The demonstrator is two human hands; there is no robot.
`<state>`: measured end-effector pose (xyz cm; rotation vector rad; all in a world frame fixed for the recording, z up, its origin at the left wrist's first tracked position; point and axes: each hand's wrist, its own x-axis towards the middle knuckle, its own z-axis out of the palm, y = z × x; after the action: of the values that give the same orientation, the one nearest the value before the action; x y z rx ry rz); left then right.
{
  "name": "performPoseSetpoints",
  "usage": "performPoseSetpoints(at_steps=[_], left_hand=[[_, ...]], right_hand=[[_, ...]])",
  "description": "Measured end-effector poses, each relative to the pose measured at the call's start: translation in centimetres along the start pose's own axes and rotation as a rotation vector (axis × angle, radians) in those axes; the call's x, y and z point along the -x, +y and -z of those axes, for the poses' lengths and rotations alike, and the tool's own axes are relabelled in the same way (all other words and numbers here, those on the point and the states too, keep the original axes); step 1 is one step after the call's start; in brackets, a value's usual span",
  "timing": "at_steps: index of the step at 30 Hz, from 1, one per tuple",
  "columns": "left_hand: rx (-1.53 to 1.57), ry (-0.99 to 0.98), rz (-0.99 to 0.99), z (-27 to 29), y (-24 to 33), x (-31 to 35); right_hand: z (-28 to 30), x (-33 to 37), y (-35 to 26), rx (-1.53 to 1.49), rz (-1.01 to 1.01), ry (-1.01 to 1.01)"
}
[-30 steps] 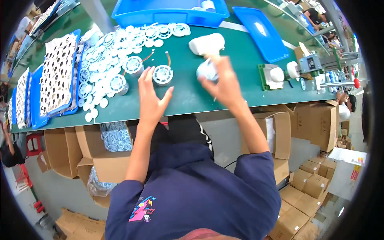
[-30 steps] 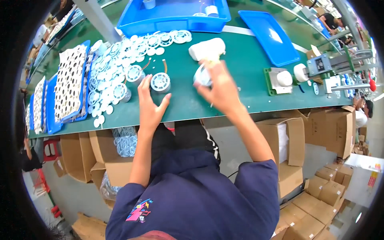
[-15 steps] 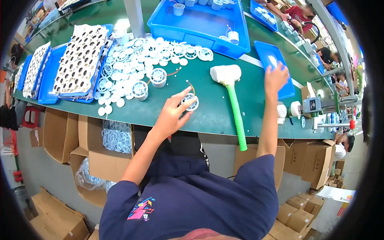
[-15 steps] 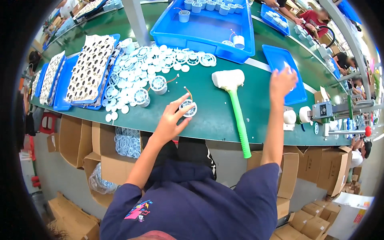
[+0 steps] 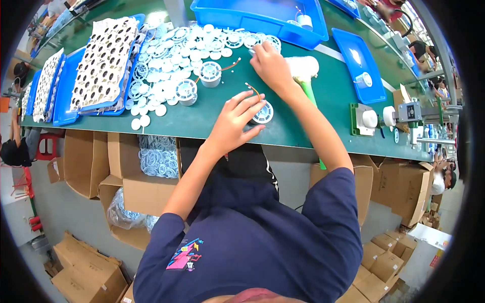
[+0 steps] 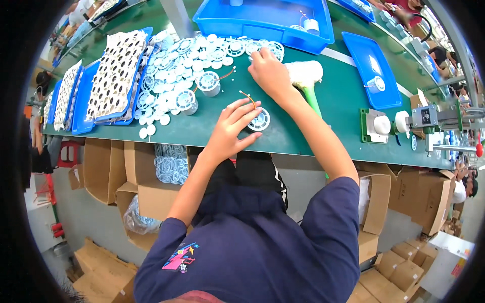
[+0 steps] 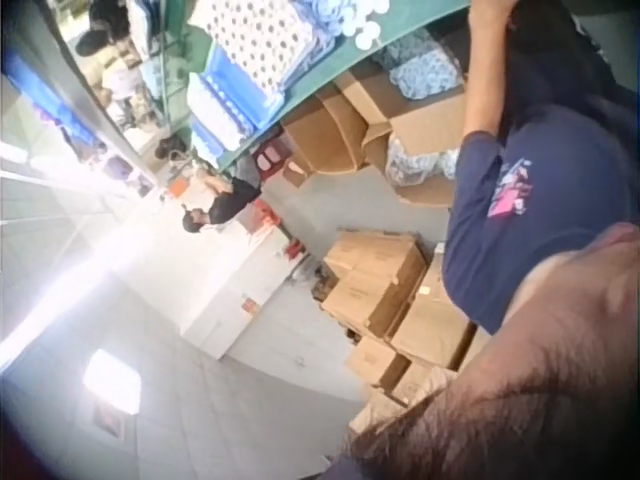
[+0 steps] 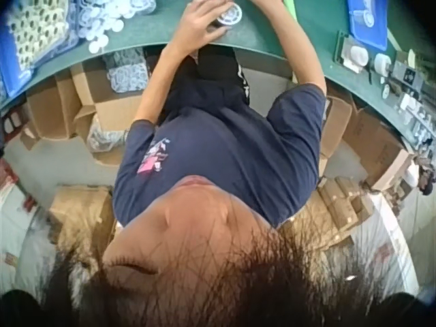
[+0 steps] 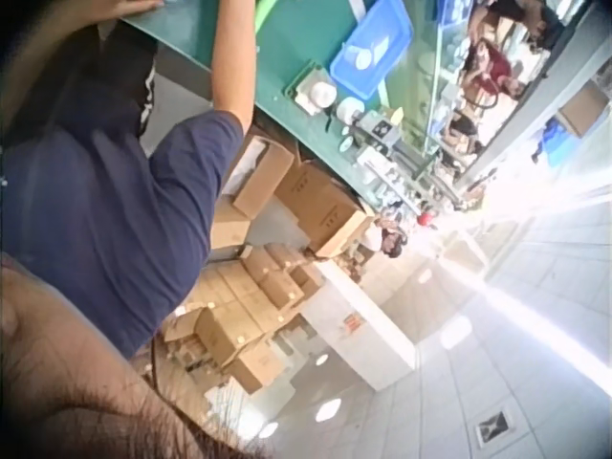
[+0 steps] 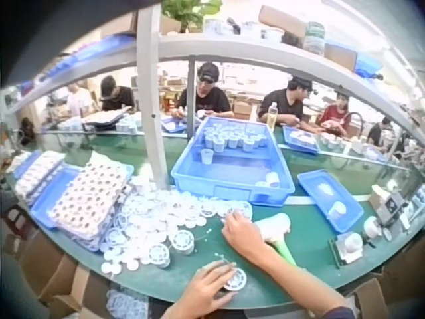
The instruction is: Assemble small plastic cooling fan components using manual assembly and a rubber mallet at a factory workbench.
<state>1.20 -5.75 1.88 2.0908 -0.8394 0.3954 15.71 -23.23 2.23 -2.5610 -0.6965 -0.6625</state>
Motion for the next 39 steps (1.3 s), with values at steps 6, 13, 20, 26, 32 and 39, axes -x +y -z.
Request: performPoseSetpoints(at_steps=[6,13,20,26,32,39], left_hand=[[0.316,0.001,0.138,-0.1,-0.5,0.3],[0.281,0.057,0.251,-0.9,0.7,1.0],[0.215,0.108,0.326,-1.4,1.0,0.7],[0.158,0.122,0.348,-2.3,0.8,1.2],[0.101,0.145,0.323,-2.9,0.9,1.5],[-0.006,0.218,0.384,-3.9,1.8,0.5]], right_hand=[[5.0,2.5,-1.8,-0.299,-0.149,0.012],[10.6,9.0,-6.3,-0.769,-0.588,-0.271],[8.8,9.0,-7.8,-0.541,-0.396,-0.183],[8.9,7.8,-7.3,-0.621,-0.540,-0.211],[4.2,-0.1,0.4,0.449,-0.175,0.078],[0.8,-1.2,3.6,0.428,-0.254,-0.091]])
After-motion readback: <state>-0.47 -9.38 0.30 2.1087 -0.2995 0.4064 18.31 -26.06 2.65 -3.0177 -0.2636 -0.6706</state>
